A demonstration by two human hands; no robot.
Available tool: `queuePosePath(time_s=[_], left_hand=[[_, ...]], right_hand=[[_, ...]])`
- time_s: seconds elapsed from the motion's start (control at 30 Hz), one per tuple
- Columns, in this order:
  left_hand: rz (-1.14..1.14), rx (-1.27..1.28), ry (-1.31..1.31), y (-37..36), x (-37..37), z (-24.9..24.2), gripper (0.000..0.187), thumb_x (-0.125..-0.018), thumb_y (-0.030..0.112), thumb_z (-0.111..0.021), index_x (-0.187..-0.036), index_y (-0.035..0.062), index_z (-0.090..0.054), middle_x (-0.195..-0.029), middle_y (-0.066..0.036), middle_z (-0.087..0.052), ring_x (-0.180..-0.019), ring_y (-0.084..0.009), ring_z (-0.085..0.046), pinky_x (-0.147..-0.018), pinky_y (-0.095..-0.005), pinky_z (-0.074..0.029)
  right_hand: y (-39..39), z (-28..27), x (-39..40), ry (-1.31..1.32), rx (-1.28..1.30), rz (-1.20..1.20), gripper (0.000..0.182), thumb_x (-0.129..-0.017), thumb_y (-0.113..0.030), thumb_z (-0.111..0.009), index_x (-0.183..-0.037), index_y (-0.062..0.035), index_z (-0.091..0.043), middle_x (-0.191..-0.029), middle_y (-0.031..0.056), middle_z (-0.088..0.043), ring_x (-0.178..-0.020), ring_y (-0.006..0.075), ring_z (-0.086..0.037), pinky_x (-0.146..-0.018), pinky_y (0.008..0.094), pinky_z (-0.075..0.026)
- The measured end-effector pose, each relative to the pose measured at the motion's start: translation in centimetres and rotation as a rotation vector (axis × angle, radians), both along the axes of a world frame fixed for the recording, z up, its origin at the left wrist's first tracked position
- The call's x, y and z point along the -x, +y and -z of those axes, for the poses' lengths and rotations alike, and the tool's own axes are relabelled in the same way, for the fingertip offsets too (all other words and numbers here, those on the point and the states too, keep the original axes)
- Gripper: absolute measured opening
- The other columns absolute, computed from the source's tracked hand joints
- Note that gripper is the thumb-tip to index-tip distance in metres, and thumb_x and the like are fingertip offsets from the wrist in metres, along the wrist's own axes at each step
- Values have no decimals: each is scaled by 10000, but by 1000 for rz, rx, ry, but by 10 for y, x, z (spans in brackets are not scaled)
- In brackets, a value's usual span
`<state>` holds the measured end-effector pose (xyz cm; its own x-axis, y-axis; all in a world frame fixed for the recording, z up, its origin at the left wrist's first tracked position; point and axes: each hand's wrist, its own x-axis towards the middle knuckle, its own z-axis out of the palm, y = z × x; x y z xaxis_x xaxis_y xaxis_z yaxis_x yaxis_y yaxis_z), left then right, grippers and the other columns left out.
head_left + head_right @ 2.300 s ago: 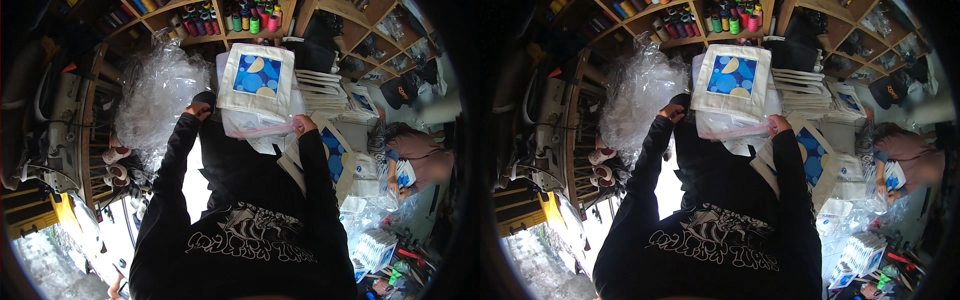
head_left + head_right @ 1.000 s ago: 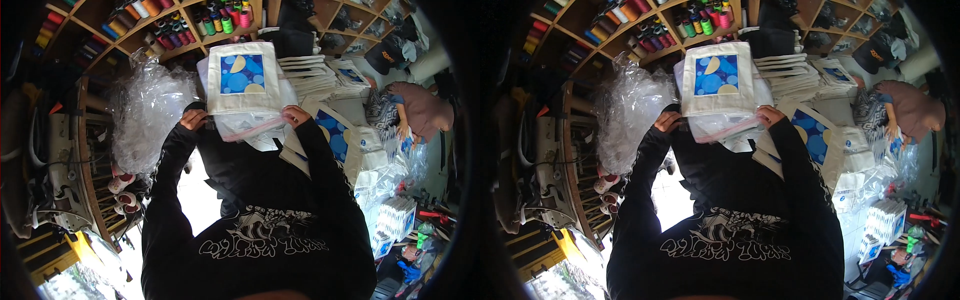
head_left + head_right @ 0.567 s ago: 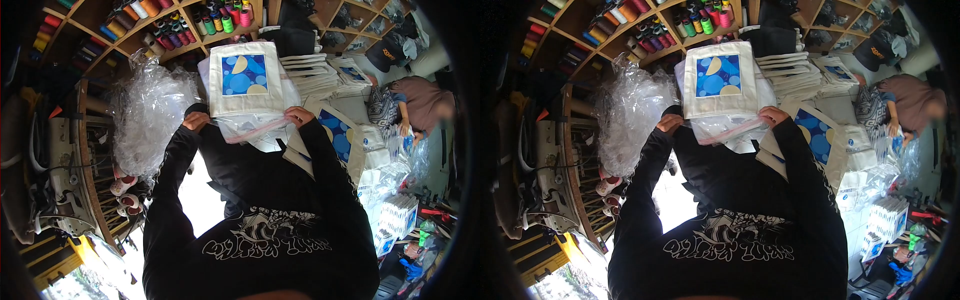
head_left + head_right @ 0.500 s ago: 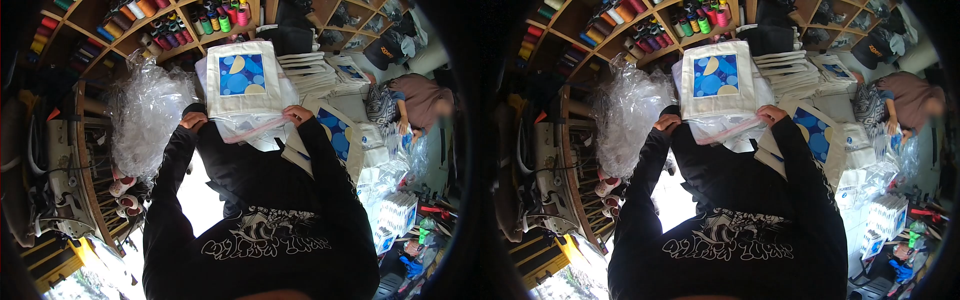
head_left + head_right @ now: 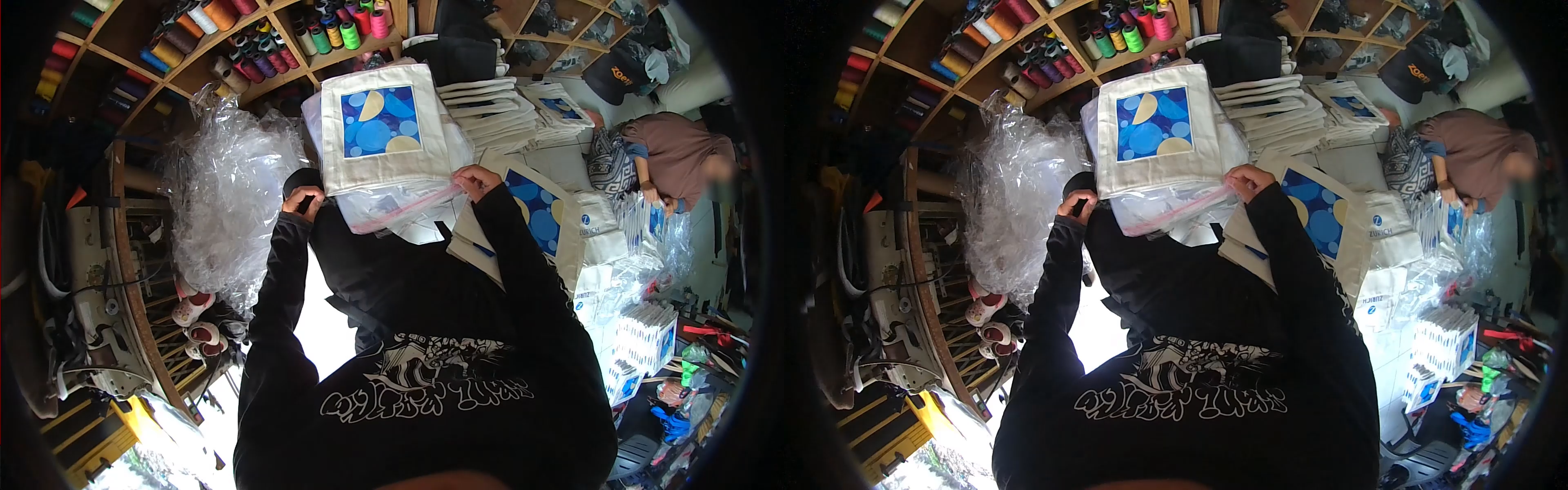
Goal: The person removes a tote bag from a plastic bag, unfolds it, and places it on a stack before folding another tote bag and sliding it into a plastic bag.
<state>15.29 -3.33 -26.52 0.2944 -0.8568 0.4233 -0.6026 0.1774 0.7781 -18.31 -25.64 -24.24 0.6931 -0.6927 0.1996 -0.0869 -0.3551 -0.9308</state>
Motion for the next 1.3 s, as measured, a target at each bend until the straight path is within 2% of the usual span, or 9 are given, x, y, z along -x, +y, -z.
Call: queuePosePath(time_s=[0.27, 0.43, 0.5, 0.7, 0.9, 1.1, 1.2, 1.27, 1.3], left_hand=[[-45, 76, 405, -9, 14, -6, 29, -819, 33, -540, -794, 19, -538, -802, -40, -559, -767, -99, -513, -728, -233, -402], [-151, 63, 397, -16, 29, -21, 34, -818, 48, -549, -803, 18, -540, -757, -19, -546, -727, -83, -505, -707, -216, -404], [-175, 91, 365, -15, 31, -24, 36, -817, 45, -552, -802, 15, -539, -751, -19, -543, -715, -80, -500, -697, -211, -402], [-223, 151, 295, -16, 33, -23, 32, -809, 37, -562, -809, 10, -547, -787, -33, -570, -716, -73, -510, -670, -197, -405], [-331, 235, 596, -21, 39, -12, 37, -809, 48, -570, -820, 19, -550, -782, -31, -576, -709, -74, -525, -681, -198, -421], [-462, 162, 654, -23, 41, -2, 49, -806, 59, -578, -802, 19, -550, -755, -24, -578, -691, -74, -529, -665, -200, -432], [-527, 145, 746, -23, 34, 6, 88, -791, 98, -606, -775, 25, -560, -709, -17, -581, -633, -74, -530, -596, -188, -433], [-656, -142, 751, -22, 32, 5, 124, -777, 137, -617, -755, 24, -571, -637, -11, -572, -562, -73, -527, -514, -187, -428], [-658, -142, 752, -22, 32, 2, 124, -777, 137, -617, -755, 24, -571, -637, -11, -572, -562, -73, -527, -514, -187, -428]], right_hand=[[4, -10, -4, -98, -246, 58, 100, -839, -104, -518, -824, -9, -547, -778, 35, -569, -605, 60, -479, -570, 197, -400], [4, -20, -7, -130, -235, 92, 101, -841, -118, -523, -821, -20, -536, -739, 19, -545, -590, 53, -461, -561, 196, -388], [3, -19, -8, -129, -189, 133, 84, -827, -109, -534, -802, -31, -556, -648, -10, -515, -548, 35, -452, -518, 185, -379], [1, -15, -7, -94, -117, 148, 81, -812, -109, -555, -796, -32, -573, -638, -10, -512, -542, 31, -450, -510, 181, -371], [2, -16, -9, -152, -256, 98, 107, -834, -131, -540, -825, -29, -567, -681, 1, -548, -555, 41, -461, -513, 182, -375], [-2, -9, -14, -192, -323, 118, 119, -842, -145, -530, -816, -30, -547, -732, 18, -580, -543, 49, -473, -500, 197, -397], [-4, -1, -19, -133, -366, 179, 145, -833, -168, -546, -792, -28, -538, -718, 24, -576, -519, 59, -484, -483, 210, -411], [-5, 4, -23, -106, -365, 214, 153, -821, -174, -559, -782, -28, -534, -705, 31, -573, -522, 74, -512, -479, 217, -421], [-5, 6, -24, -79, -364, 250, 163, -810, -181, -572, -772, -28, -529, -693, 38, -571, -525, 89, -539, -476, 224, -432]])
